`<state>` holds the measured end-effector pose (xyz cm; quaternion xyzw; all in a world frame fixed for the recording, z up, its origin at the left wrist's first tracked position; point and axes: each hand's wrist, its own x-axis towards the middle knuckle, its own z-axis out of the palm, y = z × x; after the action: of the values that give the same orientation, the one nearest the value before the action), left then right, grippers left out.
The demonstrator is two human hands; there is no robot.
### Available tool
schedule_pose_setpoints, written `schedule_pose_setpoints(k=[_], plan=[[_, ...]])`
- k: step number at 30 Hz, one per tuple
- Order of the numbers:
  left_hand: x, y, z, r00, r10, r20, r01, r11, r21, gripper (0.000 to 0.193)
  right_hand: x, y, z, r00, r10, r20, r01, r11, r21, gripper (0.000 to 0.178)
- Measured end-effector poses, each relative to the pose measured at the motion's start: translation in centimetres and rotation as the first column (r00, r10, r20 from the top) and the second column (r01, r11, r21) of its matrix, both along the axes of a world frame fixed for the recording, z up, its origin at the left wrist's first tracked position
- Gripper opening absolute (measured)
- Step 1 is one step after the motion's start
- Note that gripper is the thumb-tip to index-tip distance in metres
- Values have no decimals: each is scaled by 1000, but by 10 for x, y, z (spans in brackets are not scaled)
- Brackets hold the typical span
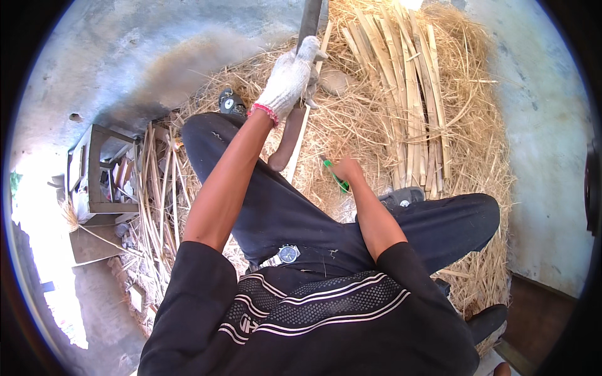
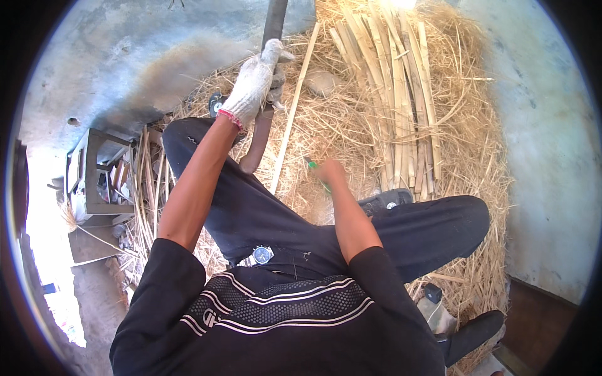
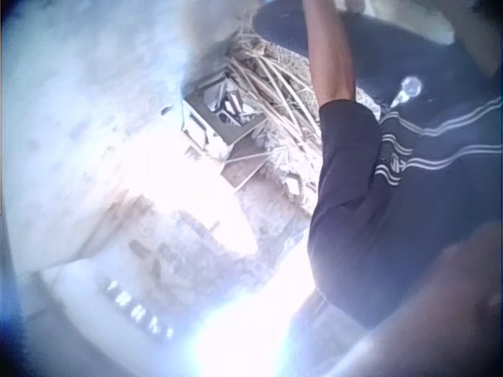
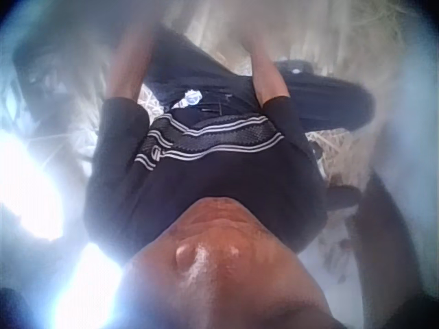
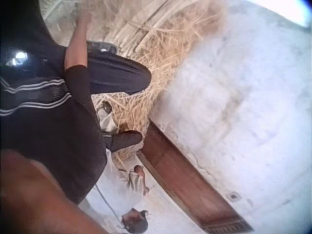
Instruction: The person sits cross-legged on a straw-covered floor and uses a green utility knife to split a long bamboo stalk into thin strips. They hold the stalk with a gloved left hand and carefully shave the length of the stalk, then switch to a curved blade to further separate the strips.
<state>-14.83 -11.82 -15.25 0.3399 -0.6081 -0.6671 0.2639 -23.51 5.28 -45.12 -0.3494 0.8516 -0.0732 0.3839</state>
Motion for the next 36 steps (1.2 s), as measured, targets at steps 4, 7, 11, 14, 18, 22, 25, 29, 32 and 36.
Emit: schedule_pose_setpoints(k=[4,7,11,14,18,22,25,29,32,36], plan=[[13,-4,18,1000,17,-6,-16,990,143,56,17,50,-60,996,-72,-51,71,997,-24,54],[21,-4,28,1000,28,13,-30,979,200,52,20,44,-65,998,-47,-51,52,995,87,47],[26,-6,22,997,79,13,-80,985,151,41,32,27,-40,984,45,-175,-14,984,176,42],[28,-6,16,995,96,-12,-92,981,169,35,13,5,0,973,-209,-96,221,965,138,43],[27,7,6,991,101,89,-108,991,81,35,-34,-18,70,914,-321,-248,319,947,-50,55],[25,18,-17,974,93,208,-88,996,-32,53,-71,-17,114,748,-458,481,663,480,-574,27],[19,28,-23,972,86,220,-75,995,-60,61,-50,-19,188,372,17,928,877,322,-358,18],[8,44,-26,992,57,111,-59,998,15,61,-2,-22,248,362,45,931,827,447,-343,16],[8,65,-2,1000,1,21,-1,999,32,57,14,-23,260,383,92,919,839,381,-388,21],[10,76,14,995,-31,94,46,986,-158,55,21,-18,262,443,62,894,843,311,-439,27]])
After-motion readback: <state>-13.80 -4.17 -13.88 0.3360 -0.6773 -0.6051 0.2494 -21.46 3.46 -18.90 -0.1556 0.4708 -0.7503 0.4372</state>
